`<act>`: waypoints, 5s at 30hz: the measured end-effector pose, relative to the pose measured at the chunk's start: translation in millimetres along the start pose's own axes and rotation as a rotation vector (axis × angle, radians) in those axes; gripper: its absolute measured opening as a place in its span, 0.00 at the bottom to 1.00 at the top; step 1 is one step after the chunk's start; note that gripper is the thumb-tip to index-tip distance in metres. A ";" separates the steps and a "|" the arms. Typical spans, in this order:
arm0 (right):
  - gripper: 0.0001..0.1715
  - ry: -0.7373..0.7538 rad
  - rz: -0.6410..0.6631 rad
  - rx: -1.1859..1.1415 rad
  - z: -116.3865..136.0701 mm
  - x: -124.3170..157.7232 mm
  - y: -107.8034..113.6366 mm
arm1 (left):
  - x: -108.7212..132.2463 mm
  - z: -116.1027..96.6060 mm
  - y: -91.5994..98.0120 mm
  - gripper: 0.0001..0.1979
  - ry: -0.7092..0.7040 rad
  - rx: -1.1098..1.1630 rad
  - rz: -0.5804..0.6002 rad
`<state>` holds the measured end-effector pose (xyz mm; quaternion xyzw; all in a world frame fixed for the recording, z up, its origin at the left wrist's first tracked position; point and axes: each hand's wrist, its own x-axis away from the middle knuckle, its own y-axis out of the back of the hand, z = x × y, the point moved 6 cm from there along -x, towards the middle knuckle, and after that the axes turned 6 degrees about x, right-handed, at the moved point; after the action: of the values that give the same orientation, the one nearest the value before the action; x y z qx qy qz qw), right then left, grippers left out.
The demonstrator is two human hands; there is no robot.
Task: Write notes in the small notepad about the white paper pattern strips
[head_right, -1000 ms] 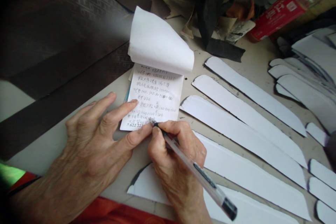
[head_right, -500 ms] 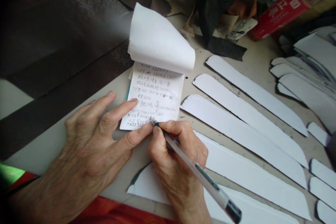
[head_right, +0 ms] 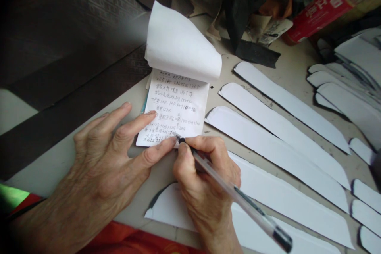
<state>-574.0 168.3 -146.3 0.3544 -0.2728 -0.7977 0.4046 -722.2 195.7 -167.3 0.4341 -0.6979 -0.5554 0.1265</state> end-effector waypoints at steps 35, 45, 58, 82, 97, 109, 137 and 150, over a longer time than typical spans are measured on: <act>0.06 -0.308 -0.190 -0.551 -22.8 -4.1 6.1 | -3.9 -3.2 3.3 0.21 -0.003 0.008 -0.019; 0.05 -0.250 -0.172 -0.515 -19.6 -2.0 6.3 | -1.6 -1.7 3.0 0.23 0.016 0.030 -0.001; 0.05 -0.180 -0.094 -0.358 -16.3 -2.7 5.6 | -1.7 -1.0 2.5 0.23 0.024 0.036 -0.012; 0.06 0.096 -0.011 0.030 1.8 -1.3 3.3 | 0.1 1.6 -3.3 0.23 0.049 0.020 -0.062; 0.05 0.092 -0.015 0.046 1.4 -2.2 3.5 | -1.9 1.3 -0.1 0.25 0.039 0.024 -0.030; 0.05 0.092 -0.018 0.048 3.4 -0.4 4.0 | -0.7 1.3 0.2 0.22 0.029 0.051 -0.058; 0.05 0.118 -0.010 0.067 4.9 -2.8 2.3 | -2.6 -0.6 0.4 0.22 0.016 0.033 -0.068; 0.05 0.111 -0.003 0.066 5.8 -2.8 2.1 | -2.8 -1.6 1.5 0.22 0.014 0.044 -0.069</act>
<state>-576.5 170.4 -140.4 0.4117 -0.2754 -0.7680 0.4060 -720.2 196.7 -164.5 0.4646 -0.6935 -0.5410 0.1025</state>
